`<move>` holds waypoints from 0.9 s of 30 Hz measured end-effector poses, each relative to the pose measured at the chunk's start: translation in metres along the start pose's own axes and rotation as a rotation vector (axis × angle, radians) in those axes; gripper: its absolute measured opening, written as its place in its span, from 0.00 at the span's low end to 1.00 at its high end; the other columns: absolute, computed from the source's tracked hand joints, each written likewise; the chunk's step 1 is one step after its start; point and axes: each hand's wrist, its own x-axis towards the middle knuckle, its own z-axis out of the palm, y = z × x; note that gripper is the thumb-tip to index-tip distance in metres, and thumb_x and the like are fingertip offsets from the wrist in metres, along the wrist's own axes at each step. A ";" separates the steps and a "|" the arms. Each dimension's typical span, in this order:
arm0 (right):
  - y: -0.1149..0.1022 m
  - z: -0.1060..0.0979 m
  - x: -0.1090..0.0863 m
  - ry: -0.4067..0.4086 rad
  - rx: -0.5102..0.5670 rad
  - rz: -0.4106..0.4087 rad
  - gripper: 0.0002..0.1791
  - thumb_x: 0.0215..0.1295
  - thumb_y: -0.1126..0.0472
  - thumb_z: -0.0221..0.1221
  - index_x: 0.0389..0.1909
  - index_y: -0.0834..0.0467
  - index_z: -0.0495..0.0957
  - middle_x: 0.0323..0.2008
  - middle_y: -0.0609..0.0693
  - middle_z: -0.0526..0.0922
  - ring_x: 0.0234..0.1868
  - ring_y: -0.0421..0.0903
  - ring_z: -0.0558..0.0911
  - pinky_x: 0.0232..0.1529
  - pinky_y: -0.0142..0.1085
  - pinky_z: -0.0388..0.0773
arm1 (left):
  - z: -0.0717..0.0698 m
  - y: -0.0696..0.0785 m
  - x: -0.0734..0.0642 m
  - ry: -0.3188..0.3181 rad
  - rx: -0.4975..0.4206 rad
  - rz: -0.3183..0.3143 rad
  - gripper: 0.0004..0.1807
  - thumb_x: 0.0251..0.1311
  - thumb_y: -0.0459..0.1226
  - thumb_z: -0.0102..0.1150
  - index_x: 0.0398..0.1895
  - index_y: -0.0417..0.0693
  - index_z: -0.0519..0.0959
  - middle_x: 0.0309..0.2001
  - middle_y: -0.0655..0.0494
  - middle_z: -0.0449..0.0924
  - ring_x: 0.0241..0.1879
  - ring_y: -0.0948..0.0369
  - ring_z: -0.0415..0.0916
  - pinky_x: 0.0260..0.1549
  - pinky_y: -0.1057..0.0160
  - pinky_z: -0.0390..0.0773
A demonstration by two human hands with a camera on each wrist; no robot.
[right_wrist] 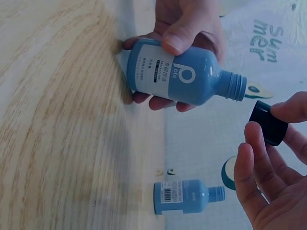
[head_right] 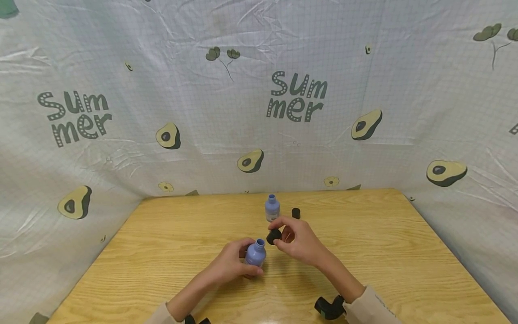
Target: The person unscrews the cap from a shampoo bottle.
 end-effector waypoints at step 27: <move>0.004 0.008 -0.001 -0.059 0.014 0.035 0.15 0.64 0.67 0.68 0.51 0.55 0.81 0.44 0.54 0.85 0.30 0.36 0.79 0.37 0.33 0.83 | -0.051 -0.022 0.013 0.181 -0.115 -0.091 0.35 0.60 0.38 0.75 0.68 0.37 0.72 0.61 0.40 0.80 0.61 0.44 0.80 0.55 0.48 0.84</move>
